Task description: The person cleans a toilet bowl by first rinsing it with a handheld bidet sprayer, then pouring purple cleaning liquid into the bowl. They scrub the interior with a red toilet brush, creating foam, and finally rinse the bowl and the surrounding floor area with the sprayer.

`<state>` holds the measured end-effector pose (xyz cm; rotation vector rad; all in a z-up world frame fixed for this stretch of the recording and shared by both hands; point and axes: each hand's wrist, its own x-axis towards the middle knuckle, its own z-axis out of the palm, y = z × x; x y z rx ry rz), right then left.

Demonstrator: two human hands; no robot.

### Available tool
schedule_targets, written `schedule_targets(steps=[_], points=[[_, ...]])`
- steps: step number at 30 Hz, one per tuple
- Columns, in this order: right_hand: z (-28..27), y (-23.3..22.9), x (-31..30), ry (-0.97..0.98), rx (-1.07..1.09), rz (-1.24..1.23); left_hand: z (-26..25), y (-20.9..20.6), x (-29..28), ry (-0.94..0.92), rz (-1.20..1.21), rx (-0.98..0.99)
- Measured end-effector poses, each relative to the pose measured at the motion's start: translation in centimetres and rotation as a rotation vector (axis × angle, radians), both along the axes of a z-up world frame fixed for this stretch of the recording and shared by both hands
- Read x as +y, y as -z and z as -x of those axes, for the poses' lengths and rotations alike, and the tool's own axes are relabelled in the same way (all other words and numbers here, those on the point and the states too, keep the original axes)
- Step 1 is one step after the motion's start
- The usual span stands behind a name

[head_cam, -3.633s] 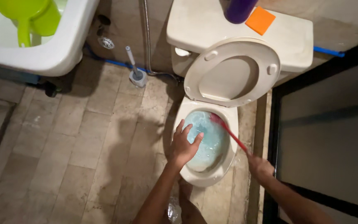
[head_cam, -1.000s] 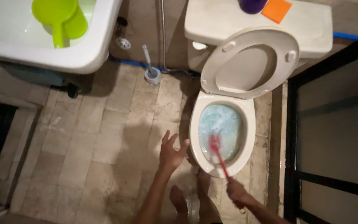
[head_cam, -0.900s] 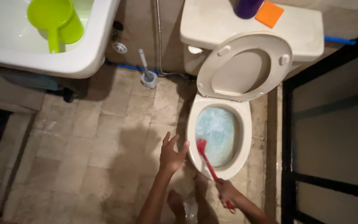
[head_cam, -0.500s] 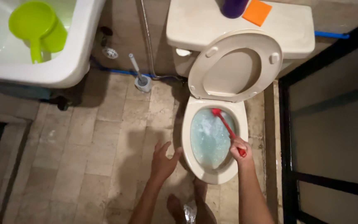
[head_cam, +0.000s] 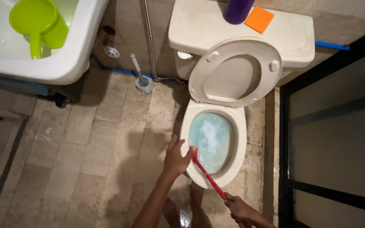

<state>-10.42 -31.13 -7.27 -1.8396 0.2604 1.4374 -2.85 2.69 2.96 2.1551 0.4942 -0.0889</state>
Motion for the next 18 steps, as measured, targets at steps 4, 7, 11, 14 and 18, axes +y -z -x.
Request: schedule_targets(steps=[4,7,11,14,18], points=[[-4.7,2.2,3.2,0.204,0.074,-0.094,-1.1,0.7,-1.9,-0.014,0.017,0.034],[-7.9,5.0,6.7,0.489,0.183,-0.297,-1.6,1.2,-3.4,-0.033,0.053,0.061],[-4.9,4.0,3.7,0.235,0.096,-0.104,-2.1,1.0,-4.0,-0.045,0.073,0.050],[-2.4,1.6,-0.5,0.142,0.134,-0.026,-3.0,0.8,-4.0,-0.055,0.075,0.053],[-5.5,2.6,1.9,0.203,0.099,-0.118,-3.8,1.1,-4.2,-0.081,0.059,-0.013]])
